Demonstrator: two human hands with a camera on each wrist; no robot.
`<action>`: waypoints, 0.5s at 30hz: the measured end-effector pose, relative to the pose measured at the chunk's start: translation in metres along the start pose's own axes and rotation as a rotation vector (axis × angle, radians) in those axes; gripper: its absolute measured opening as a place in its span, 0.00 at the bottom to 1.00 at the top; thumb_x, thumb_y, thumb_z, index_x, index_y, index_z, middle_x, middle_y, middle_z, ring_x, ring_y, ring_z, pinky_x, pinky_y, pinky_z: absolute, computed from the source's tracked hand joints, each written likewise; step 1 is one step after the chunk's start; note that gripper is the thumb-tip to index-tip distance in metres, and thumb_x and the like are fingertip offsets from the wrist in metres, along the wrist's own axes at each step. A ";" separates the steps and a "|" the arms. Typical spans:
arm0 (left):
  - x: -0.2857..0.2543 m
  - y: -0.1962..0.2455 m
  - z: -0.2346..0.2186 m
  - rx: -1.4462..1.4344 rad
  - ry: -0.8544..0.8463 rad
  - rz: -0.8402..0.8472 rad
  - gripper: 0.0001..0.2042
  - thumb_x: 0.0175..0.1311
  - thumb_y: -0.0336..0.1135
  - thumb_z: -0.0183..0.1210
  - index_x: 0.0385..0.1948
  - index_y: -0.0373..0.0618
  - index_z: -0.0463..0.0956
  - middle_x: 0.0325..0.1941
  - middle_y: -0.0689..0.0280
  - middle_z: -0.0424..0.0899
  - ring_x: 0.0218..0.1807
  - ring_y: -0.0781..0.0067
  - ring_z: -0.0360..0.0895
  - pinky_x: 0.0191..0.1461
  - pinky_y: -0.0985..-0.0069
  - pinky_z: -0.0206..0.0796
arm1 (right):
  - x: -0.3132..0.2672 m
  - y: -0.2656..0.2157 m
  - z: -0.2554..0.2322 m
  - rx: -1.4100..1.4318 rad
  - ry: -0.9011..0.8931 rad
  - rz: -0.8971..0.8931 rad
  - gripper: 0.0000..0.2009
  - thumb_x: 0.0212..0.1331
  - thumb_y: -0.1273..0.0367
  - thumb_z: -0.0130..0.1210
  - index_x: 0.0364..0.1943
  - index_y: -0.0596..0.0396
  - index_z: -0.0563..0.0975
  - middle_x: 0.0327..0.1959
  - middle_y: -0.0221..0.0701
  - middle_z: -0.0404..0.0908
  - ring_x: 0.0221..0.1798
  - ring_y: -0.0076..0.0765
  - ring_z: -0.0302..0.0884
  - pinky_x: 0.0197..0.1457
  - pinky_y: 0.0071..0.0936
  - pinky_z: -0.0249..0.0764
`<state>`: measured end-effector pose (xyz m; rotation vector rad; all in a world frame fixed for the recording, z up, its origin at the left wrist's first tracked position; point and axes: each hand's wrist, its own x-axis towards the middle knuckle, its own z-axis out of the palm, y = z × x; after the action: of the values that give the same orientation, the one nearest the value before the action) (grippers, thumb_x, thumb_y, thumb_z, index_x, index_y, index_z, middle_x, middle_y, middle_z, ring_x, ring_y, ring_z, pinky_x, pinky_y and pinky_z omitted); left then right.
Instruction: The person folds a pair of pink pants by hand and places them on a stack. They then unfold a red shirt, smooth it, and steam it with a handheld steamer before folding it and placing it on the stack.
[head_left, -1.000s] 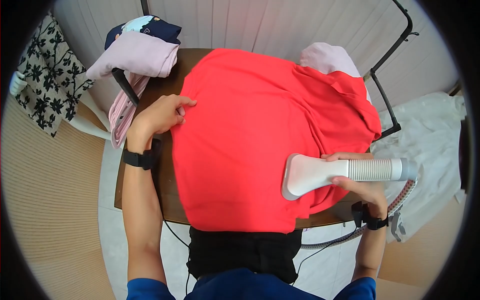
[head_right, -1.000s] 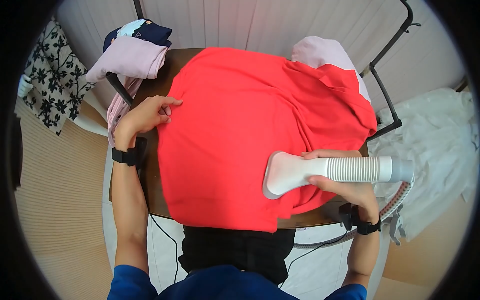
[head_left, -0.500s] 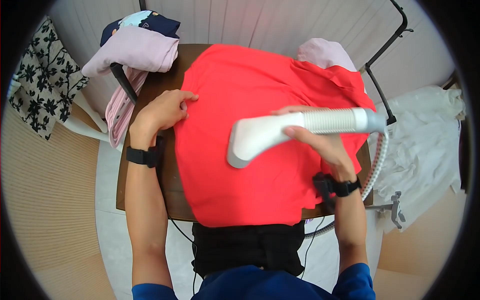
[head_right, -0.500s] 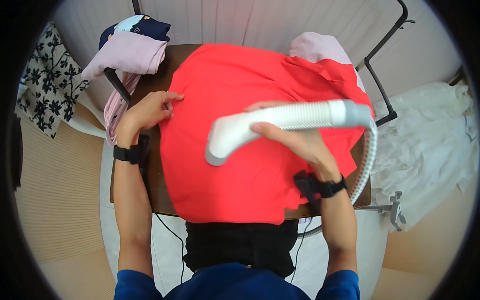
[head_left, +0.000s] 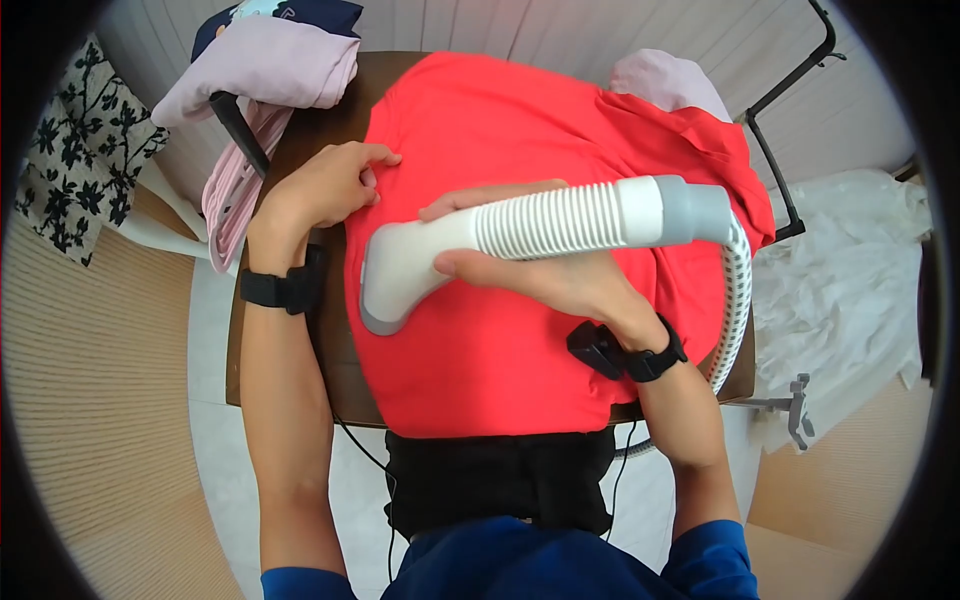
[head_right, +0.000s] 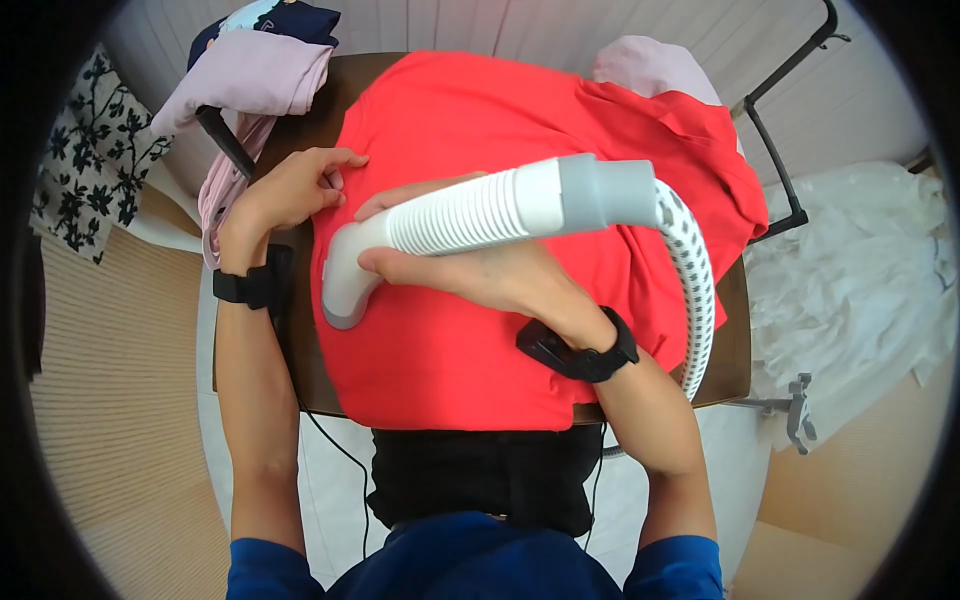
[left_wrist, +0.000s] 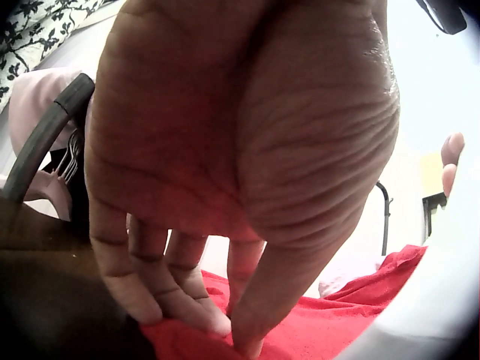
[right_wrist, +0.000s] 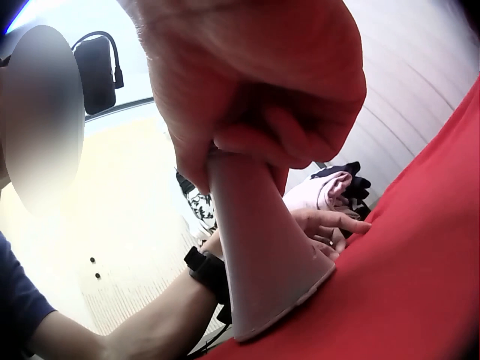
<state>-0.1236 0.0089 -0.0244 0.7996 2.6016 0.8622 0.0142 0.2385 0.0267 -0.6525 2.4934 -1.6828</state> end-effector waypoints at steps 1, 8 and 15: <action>0.000 0.000 0.000 0.002 -0.003 0.000 0.24 0.56 0.19 0.59 0.59 0.39 0.78 0.35 0.55 0.85 0.38 0.59 0.83 0.46 0.67 0.75 | -0.005 0.002 -0.004 0.003 0.002 0.000 0.16 0.57 0.69 0.69 0.49 0.58 0.85 0.40 0.33 0.89 0.40 0.24 0.86 0.49 0.24 0.81; -0.003 0.011 -0.002 0.012 -0.036 -0.039 0.27 0.57 0.17 0.60 0.62 0.43 0.76 0.31 0.64 0.79 0.34 0.73 0.76 0.43 0.74 0.71 | -0.072 -0.003 -0.048 0.022 -0.002 0.059 0.19 0.52 0.72 0.71 0.49 0.61 0.84 0.44 0.36 0.89 0.47 0.29 0.87 0.56 0.27 0.81; -0.002 0.008 -0.002 0.012 -0.014 -0.039 0.26 0.56 0.19 0.59 0.61 0.42 0.77 0.31 0.61 0.81 0.34 0.67 0.79 0.43 0.70 0.72 | -0.139 -0.012 -0.093 0.047 0.055 0.247 0.20 0.51 0.75 0.71 0.51 0.64 0.83 0.48 0.42 0.88 0.52 0.36 0.86 0.61 0.30 0.79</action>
<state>-0.1191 0.0120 -0.0177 0.7532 2.6030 0.8282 0.1179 0.3686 0.0501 -0.2834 2.4414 -1.6823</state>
